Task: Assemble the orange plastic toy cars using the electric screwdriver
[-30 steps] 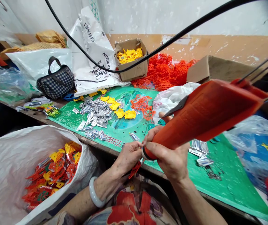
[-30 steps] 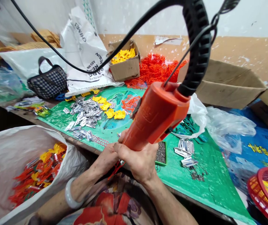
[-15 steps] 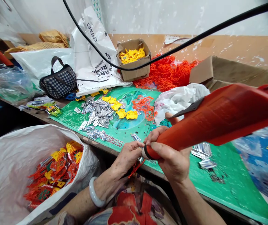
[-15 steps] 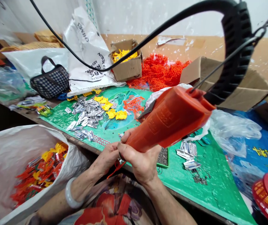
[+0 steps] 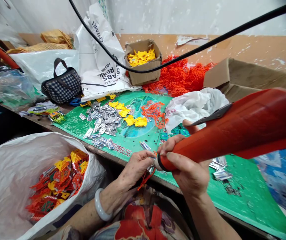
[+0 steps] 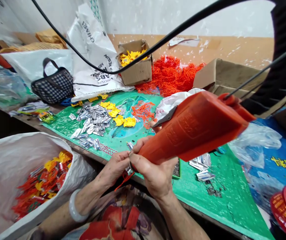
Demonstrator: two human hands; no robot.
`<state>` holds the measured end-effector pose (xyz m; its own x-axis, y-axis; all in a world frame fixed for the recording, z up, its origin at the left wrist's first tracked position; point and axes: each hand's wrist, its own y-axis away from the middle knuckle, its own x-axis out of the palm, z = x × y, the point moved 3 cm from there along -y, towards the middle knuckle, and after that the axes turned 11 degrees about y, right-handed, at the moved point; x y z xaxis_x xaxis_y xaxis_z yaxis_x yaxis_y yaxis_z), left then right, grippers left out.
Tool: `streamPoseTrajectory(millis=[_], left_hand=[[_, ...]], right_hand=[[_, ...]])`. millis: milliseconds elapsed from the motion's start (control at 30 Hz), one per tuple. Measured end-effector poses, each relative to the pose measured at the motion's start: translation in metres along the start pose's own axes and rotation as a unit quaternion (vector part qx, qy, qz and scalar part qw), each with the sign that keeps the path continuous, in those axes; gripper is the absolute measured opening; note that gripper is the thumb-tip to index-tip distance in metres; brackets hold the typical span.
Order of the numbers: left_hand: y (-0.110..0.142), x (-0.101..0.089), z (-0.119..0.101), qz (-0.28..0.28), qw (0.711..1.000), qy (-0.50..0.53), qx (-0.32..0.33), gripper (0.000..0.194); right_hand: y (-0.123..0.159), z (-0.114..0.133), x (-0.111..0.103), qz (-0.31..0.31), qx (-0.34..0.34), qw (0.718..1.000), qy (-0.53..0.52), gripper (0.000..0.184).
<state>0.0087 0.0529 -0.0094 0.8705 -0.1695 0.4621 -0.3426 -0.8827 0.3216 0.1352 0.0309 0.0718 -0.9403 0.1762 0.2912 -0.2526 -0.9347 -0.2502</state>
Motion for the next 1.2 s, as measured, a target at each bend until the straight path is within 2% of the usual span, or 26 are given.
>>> streamPoseTrajectory(millis=[367, 600, 800, 1000, 1200], left_hand=[[0.003, 0.001, 0.0, -0.009, 1.0, -0.011, -0.004, 0.017], [0.005, 0.001, -0.001, -0.006, 1.0, -0.002, -0.006, 0.017], [0.003, 0.001, 0.0, -0.006, 1.0, -0.011, -0.001, 0.015], [0.003, 0.005, 0.002, 0.003, 1.0, 0.01, -0.01, 0.015], [0.004, 0.008, 0.004, -0.004, 0.999, 0.036, -0.013, 0.022]], right_hand=[[0.001, -0.001, 0.0, -0.003, 0.008, 1.0, 0.005, 0.016], [0.002, -0.003, -0.001, -0.008, 0.01, 1.0, 0.006, 0.011], [0.003, -0.007, -0.001, -0.003, 0.014, 1.0, 0.012, 0.014], [0.005, -0.012, -0.002, 0.022, 0.021, 0.999, 0.04, 0.014], [0.008, -0.015, -0.001, 0.055, -0.002, 0.997, 0.062, 0.011]])
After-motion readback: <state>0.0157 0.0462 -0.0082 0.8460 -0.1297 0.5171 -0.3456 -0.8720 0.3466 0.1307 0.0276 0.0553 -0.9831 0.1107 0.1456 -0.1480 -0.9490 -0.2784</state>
